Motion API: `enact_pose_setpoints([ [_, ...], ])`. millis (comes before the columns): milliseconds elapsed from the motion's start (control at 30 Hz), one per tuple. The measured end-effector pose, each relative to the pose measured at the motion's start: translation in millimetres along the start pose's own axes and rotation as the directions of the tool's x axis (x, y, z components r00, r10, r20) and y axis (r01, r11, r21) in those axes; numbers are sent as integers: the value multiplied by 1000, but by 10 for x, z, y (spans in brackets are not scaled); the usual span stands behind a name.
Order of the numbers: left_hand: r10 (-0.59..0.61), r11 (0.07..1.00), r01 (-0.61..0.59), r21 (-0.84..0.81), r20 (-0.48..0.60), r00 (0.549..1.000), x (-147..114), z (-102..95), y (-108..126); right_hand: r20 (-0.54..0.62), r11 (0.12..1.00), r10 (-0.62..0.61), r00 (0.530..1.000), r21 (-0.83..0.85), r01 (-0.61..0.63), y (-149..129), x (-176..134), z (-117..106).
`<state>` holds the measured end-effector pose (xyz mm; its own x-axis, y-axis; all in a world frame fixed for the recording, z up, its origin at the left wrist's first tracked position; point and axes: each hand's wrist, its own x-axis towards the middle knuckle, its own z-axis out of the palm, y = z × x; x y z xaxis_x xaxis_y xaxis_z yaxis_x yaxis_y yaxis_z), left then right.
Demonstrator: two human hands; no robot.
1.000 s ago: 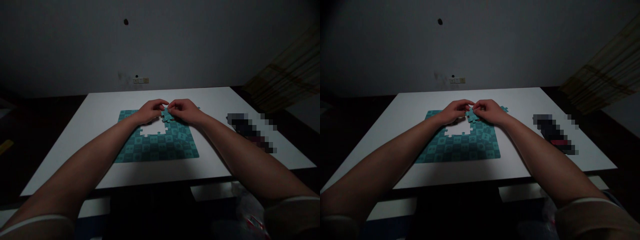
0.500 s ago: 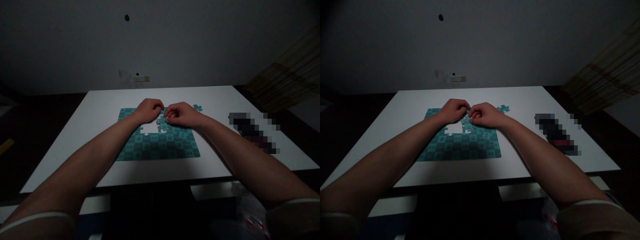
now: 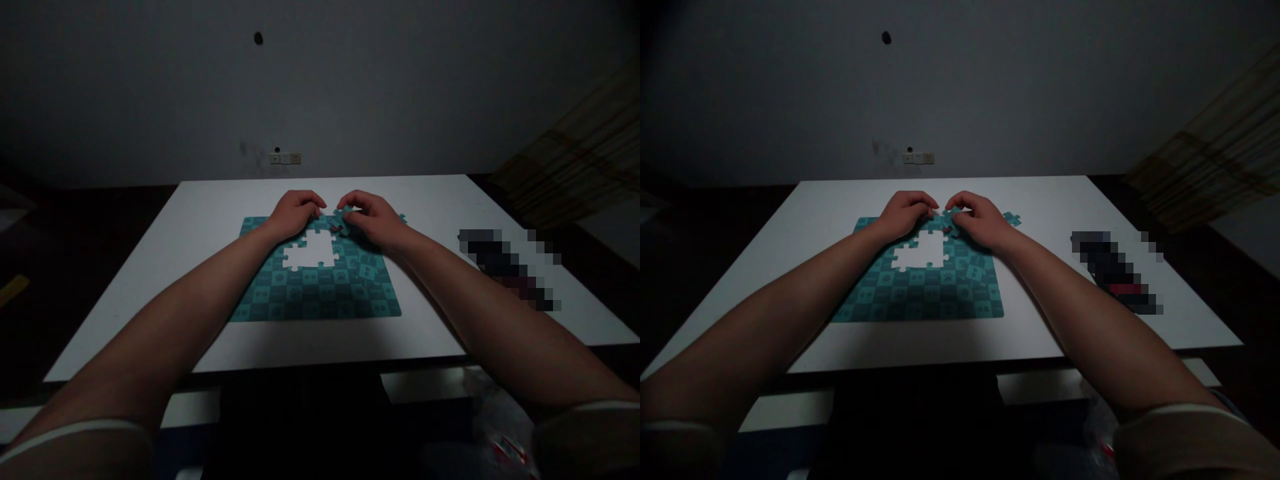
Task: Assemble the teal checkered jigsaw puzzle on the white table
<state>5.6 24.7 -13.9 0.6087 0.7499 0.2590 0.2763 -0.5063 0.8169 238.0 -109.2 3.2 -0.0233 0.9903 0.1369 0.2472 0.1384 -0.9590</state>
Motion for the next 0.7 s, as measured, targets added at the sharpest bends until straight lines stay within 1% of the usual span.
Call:
enact_pose_setpoints([
  [67,-28,997,26,-68,-28,999,16,-1,-33,-75,999,6,997,45,-2,22,16,-10],
  [100,-33,996,31,-85,-26,999,20,-1,-42,-87,999,1,996,41,3,32,22,-15],
  [167,-31,995,30,-96,-8,999,23,-3,-42,-81,999,-34,996,-30,32,43,29,-26],
  [267,-29,994,27,-105,-16,999,22,-7,-23,-34,989,-73,997,-132,68,31,27,-37],
  [367,-37,991,31,-127,-47,998,23,-10,-18,2,987,-62,998,-146,62,3,22,-34],
  [500,-16,995,13,-100,-29,999,23,-10,-34,57,993,-27,998,-115,33,-23,12,-13],
  [600,25,998,-25,-63,0,1000,25,-15,-36,105,998,22,994,-66,-16,-35,-5,2],
  [700,34,999,-34,-16,13,999,29,-24,-20,128,997,69,989,-37,-65,-49,-25,7],
])
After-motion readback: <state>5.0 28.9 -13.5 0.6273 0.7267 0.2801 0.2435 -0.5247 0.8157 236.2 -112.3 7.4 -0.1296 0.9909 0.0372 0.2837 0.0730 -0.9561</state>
